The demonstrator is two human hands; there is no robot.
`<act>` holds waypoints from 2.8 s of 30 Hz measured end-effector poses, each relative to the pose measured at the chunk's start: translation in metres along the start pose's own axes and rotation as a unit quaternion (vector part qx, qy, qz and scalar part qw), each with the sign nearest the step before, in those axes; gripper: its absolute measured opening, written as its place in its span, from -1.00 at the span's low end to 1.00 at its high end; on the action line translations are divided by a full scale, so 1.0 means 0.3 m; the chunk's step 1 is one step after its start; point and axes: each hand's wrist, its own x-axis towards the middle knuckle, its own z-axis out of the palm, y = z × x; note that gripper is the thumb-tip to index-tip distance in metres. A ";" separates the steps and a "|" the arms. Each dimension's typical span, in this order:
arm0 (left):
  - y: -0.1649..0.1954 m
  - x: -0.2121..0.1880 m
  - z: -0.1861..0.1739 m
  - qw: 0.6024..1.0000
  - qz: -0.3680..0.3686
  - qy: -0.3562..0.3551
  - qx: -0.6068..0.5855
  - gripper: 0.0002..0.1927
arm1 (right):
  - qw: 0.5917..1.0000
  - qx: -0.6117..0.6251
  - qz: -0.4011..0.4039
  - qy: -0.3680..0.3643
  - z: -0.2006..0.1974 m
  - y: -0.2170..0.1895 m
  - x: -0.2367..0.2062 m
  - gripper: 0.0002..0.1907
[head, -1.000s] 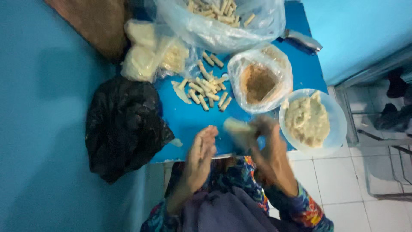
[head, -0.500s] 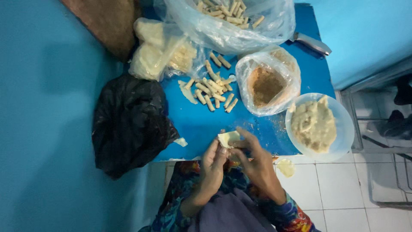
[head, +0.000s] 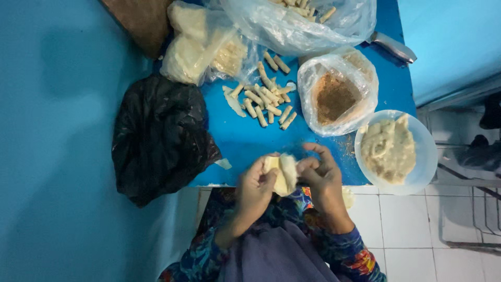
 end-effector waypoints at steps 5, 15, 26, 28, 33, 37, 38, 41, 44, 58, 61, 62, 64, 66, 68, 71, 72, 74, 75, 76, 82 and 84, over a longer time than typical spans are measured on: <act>0.093 0.022 -0.086 0.987 -0.056 0.073 0.134 -0.58 | 0.986 -0.070 -0.148 0.046 -0.019 -0.116 -0.015 -0.55; 0.083 -0.019 -0.077 0.824 0.304 -0.050 0.476 -0.76 | 0.735 -0.578 -0.338 -0.106 0.001 -0.090 -0.066 -0.60; 0.039 -0.036 -0.024 0.803 0.344 -0.031 0.486 -0.78 | 0.855 -0.499 -0.119 -0.077 -0.014 -0.121 -0.057 -0.56; 0.034 -0.012 -0.024 0.810 0.329 -0.026 0.484 -0.81 | 0.865 -0.485 -0.101 -0.077 -0.013 -0.127 -0.057 -0.56; 0.033 0.029 -0.020 0.869 0.274 -0.076 0.406 -0.82 | 0.885 -0.431 -0.131 -0.117 -0.011 -0.123 -0.070 -0.35; 0.031 0.026 0.017 0.918 0.244 -0.025 0.313 -0.81 | 0.904 -0.404 -0.113 -0.079 0.000 -0.103 -0.071 -0.35; 0.028 0.020 0.026 0.940 0.192 -0.013 0.282 -0.79 | 0.908 -0.388 -0.131 -0.082 0.000 -0.097 -0.071 -0.33; 0.008 -0.004 0.055 0.995 0.092 -0.003 0.044 -0.73 | 0.923 -0.356 -0.140 -0.042 0.000 -0.073 -0.086 -0.31; -0.014 -0.023 0.060 0.998 0.054 -0.008 -0.010 -0.68 | 0.929 -0.337 -0.153 -0.018 0.001 -0.043 -0.098 -0.32; -0.036 -0.049 0.046 0.999 0.043 -0.032 -0.010 -0.94 | 0.925 -0.320 -0.197 -0.064 -0.007 -0.011 -0.136 -0.30; -0.031 -0.056 0.049 0.998 0.052 -0.031 0.003 -0.94 | 0.924 -0.330 -0.192 -0.033 -0.014 0.007 -0.127 -0.30; -0.026 -0.058 0.050 0.998 0.047 -0.038 -0.001 -0.93 | 0.923 -0.331 -0.196 -0.029 -0.019 0.013 -0.123 -0.32; -0.015 -0.056 0.053 0.998 0.031 -0.046 -0.027 -0.91 | 0.946 -0.277 -0.167 -0.023 -0.033 0.026 -0.114 -0.35; -0.004 -0.052 0.057 0.996 0.010 -0.048 -0.068 -0.87 | 0.982 -0.161 -0.101 -0.019 -0.051 0.037 -0.103 -0.37; 0.003 -0.045 0.053 0.998 0.054 -0.023 -0.018 -0.74 | 0.991 -0.078 -0.096 -0.045 -0.067 0.043 -0.092 -0.39; -0.003 -0.042 0.056 0.992 0.103 -0.025 0.063 -0.73 | 0.996 0.032 -0.060 -0.056 -0.086 0.038 -0.078 -0.42; -0.009 -0.043 0.057 0.988 0.116 -0.032 0.091 -0.76 | 0.995 0.067 -0.044 -0.054 -0.091 0.033 -0.076 -0.43; -0.026 -0.044 0.064 0.999 0.015 -0.036 0.034 -0.80 | 0.992 0.112 -0.017 -0.060 -0.096 0.022 -0.077 -0.44; -0.035 -0.045 0.065 0.999 -0.036 -0.040 0.006 -0.82 | 0.989 0.135 -0.004 -0.062 -0.097 0.017 -0.080 -0.44; -0.042 -0.047 0.064 0.999 -0.026 -0.036 -0.006 -0.82 | 0.989 0.135 0.002 -0.057 -0.096 0.014 -0.085 -0.45; -0.062 -0.041 0.074 0.998 -0.018 -0.004 -0.064 -0.83 | 0.996 0.065 -0.005 -0.067 -0.095 0.013 -0.093 -0.38; -0.058 -0.039 0.082 0.999 -0.015 -0.006 -0.036 -0.82 | 0.999 0.023 0.015 -0.046 -0.094 0.014 -0.082 -0.38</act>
